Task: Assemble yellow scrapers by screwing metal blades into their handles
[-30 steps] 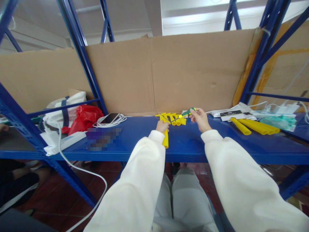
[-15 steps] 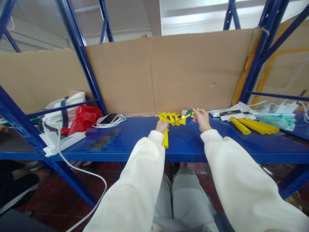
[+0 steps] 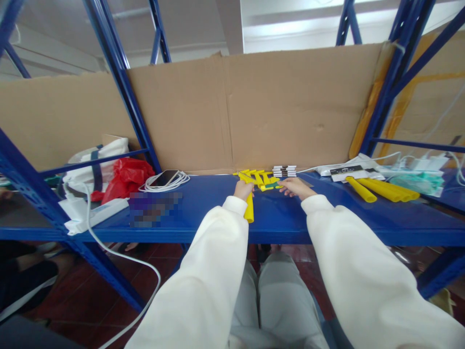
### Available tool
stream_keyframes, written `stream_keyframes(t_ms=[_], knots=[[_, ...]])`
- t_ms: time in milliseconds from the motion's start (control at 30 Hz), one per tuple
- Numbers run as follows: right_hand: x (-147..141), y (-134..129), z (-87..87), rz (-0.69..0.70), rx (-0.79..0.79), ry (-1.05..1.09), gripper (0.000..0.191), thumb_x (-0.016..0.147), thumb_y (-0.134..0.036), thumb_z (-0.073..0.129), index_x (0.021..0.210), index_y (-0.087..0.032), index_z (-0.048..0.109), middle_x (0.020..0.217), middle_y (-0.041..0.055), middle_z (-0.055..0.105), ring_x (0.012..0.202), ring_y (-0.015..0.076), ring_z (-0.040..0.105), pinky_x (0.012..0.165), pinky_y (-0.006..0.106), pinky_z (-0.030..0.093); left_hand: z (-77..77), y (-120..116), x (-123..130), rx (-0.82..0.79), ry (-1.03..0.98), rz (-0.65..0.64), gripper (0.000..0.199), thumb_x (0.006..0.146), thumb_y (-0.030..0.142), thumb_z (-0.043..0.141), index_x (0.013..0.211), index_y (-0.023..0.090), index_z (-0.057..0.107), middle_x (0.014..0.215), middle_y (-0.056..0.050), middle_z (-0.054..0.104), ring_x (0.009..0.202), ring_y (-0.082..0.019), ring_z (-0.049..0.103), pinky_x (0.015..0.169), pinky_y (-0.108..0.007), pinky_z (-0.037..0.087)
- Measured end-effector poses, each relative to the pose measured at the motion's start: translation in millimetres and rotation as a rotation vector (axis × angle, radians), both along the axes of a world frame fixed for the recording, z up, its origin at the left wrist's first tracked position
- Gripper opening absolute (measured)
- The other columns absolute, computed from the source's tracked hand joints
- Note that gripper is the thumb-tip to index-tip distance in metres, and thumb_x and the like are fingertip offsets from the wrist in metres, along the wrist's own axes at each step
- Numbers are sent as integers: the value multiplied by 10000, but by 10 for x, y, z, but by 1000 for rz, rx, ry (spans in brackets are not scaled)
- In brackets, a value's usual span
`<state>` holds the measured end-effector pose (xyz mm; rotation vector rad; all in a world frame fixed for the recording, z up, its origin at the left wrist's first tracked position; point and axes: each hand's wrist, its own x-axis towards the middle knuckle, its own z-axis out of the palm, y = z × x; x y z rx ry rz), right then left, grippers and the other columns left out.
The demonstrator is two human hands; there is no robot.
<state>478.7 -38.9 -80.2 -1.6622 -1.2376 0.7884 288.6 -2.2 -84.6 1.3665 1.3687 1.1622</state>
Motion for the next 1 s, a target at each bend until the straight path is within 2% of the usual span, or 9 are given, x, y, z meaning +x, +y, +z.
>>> stream_keyframes(t_ms=[100,200,267,333,467,567,633,833,1000], knots=[[31,52,-72,76,4,-180,252,905,-207,815,722,-175,644,592,-1,671,483,86,529,460,177,377,4,-13,-2,1,8,0,177,843,27,607,748,144,700,480,31,534,423,-138,543,507,-232,472],[90,94,-91,65,38,-290,172,940,-181,726,770,-174,702,694,38,737,576,122,627,544,199,471,14,-40,-3,-1,3,-3,162,854,23,610,791,137,706,498,35,547,413,-124,525,475,-216,448],[166,117,-88,-52,80,-409,141,946,-133,650,865,-171,759,830,83,791,759,179,731,694,241,565,22,-56,-2,-1,-2,-5,156,867,17,607,841,123,718,518,35,555,408,-115,511,460,-209,435],[271,134,-95,-222,107,-548,237,910,-88,620,1029,-176,805,1024,128,819,1030,254,766,902,332,600,27,-65,1,1,-9,0,170,880,14,607,941,101,740,573,22,598,423,-109,522,473,-205,454],[484,157,-174,-391,15,-711,463,898,-117,587,1302,-212,793,1372,191,733,1357,352,635,1102,532,533,27,-71,8,34,-54,11,450,850,9,652,1284,106,724,896,-56,768,530,-104,630,548,-203,543],[570,178,-256,-349,-42,-755,511,904,-143,553,1340,-255,794,1446,177,696,1419,371,569,1129,599,502,28,-83,8,75,-83,-4,716,827,5,656,1516,202,635,1145,-77,791,590,-101,689,567,-197,572],[587,191,-294,-309,-64,-775,546,901,-146,532,1369,-270,784,1480,168,681,1443,379,543,1148,642,478,35,-99,7,81,-69,-5,785,835,11,647,1581,251,598,1189,-69,790,604,-103,706,556,-192,567],[544,213,-298,-242,-130,-855,632,950,-162,468,1529,-309,674,1685,131,518,1561,381,429,1235,715,371,48,-157,19,105,39,-101,741,844,-17,628,1543,225,657,1093,-71,817,602,-118,697,550,-198,546],[507,271,-277,-185,-161,-914,622,997,-197,434,1570,-342,629,1744,101,440,1616,367,352,1261,730,312,36,-205,23,182,155,-245,719,849,-28,627,1525,212,677,1039,-96,842,608,-133,680,685,-263,613]])
